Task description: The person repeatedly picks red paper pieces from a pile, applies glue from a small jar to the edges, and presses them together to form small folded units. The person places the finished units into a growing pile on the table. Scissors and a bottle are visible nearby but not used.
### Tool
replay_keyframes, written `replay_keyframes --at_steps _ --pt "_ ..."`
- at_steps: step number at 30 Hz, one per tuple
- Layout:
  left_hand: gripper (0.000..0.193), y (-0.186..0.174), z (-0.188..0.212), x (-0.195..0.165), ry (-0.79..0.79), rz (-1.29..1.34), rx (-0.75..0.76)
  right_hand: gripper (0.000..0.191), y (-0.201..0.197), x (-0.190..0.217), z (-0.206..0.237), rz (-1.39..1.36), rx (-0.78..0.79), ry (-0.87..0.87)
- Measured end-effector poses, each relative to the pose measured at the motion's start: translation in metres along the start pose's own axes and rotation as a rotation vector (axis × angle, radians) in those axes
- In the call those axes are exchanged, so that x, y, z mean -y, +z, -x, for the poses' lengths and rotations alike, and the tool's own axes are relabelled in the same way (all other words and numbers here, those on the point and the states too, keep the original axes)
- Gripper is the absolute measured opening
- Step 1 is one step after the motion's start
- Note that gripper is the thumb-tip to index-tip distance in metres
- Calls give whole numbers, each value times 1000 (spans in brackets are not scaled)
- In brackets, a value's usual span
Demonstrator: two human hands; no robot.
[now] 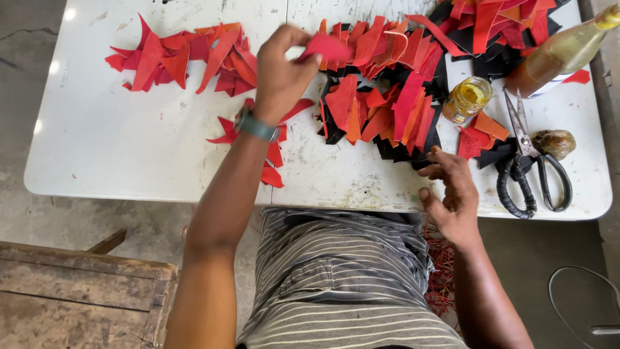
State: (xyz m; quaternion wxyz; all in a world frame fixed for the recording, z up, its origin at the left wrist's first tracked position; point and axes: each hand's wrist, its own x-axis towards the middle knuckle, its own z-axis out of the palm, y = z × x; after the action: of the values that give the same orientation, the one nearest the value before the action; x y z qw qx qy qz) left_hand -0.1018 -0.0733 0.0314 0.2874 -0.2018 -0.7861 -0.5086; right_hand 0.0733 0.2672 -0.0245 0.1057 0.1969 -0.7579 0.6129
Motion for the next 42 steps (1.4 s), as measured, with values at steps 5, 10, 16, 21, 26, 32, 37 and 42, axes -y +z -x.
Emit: replay_keyframes --at_steps 5,10,16,21,26,32,37,42 --pt "24 76 -59 55 -26 -73 -28 64 13 -23 7 -151 -7 110" --pt "23 117 -81 94 1 -136 90 64 11 -35 7 -232 -20 138" --pt "38 54 -66 106 247 -315 540 67 10 -45 14 -248 -47 193" --pt "21 -33 -33 82 100 -321 472 59 12 -40 16 -129 -69 170" --pt "25 -61 27 57 -205 -450 695 37 -25 -10 -13 317 -93 -43" --pt "17 -37 53 71 -165 -830 657 58 -83 16 -86 958 -6 -136" --pt "22 -58 27 76 -131 -119 222 58 -96 15 -132 1144 255 -215" --pt "14 -52 15 45 -576 308 270 48 -83 24 -125 844 79 -186"
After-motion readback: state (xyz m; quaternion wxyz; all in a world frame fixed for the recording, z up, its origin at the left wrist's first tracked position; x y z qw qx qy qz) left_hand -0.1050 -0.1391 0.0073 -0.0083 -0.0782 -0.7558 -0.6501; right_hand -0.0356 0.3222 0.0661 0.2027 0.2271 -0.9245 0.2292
